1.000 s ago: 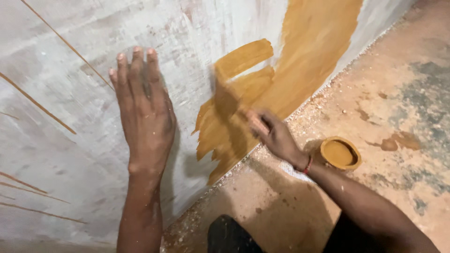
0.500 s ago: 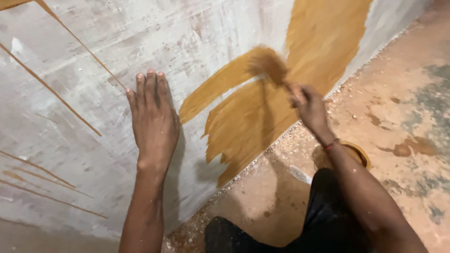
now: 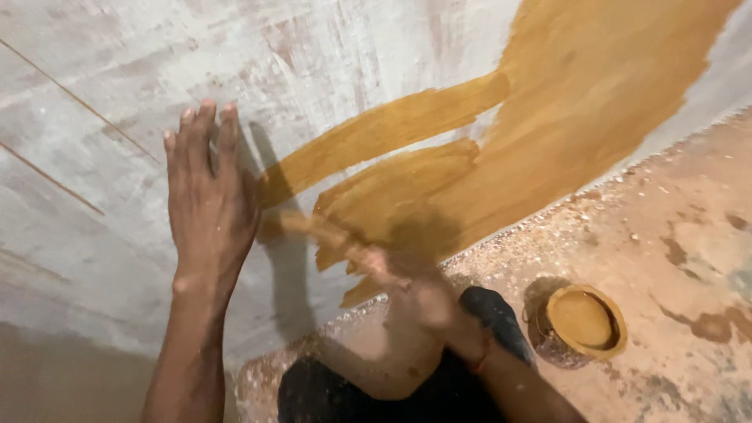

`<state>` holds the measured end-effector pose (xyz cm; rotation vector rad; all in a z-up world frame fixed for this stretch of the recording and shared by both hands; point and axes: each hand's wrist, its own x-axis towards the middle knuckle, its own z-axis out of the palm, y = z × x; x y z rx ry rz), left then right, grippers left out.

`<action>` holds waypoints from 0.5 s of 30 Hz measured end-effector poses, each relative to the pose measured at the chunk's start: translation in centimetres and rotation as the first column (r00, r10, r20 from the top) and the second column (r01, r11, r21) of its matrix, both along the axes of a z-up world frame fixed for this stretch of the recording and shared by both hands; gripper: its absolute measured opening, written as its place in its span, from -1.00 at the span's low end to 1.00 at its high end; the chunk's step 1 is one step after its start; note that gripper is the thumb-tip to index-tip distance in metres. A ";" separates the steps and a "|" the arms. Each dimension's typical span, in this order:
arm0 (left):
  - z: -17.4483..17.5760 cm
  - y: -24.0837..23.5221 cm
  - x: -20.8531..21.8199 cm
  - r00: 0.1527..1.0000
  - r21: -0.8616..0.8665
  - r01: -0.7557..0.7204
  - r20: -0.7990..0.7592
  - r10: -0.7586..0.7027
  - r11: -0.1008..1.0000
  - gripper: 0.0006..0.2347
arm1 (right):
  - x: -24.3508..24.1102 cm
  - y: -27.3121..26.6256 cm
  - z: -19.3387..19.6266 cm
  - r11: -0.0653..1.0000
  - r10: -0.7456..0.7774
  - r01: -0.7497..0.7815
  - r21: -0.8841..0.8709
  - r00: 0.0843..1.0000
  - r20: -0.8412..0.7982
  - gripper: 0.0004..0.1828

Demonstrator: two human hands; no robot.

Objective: The person paints a white wall with a brownish-yellow liquid using a wide brush. They repeatedly dip the brush into a small container on the floor and apply the liquid in broad strokes, gradually covering the lower section of the wall.

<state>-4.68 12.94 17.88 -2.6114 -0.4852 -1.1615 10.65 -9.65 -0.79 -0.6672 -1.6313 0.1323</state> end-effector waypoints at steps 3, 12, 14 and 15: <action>0.5 -0.5 2.3 0.996 -0.014 -0.087 -0.020 0.087 0.996 -0.34 | -0.7 0.4 -0.6 0.858 -0.278 0.310 -0.409 0.951 0.138 -0.38; -1.2 -0.5 3.7 0.987 -0.008 -0.144 -0.076 0.143 0.990 -0.33 | 14.2 -6.7 -0.4 0.777 -0.628 0.499 -0.385 0.655 -0.419 -0.60; -1.7 -0.4 4.1 0.988 -0.019 -0.131 -0.080 0.129 0.991 -0.32 | 16.4 -10.1 0.1 0.168 -0.981 0.779 -0.604 0.193 -0.024 -0.64; -2.1 -0.6 4.1 0.989 -0.028 -0.125 -0.085 0.122 0.992 -0.32 | 17.3 -11.0 0.1 0.204 -0.978 0.817 -0.539 0.195 -0.075 -0.66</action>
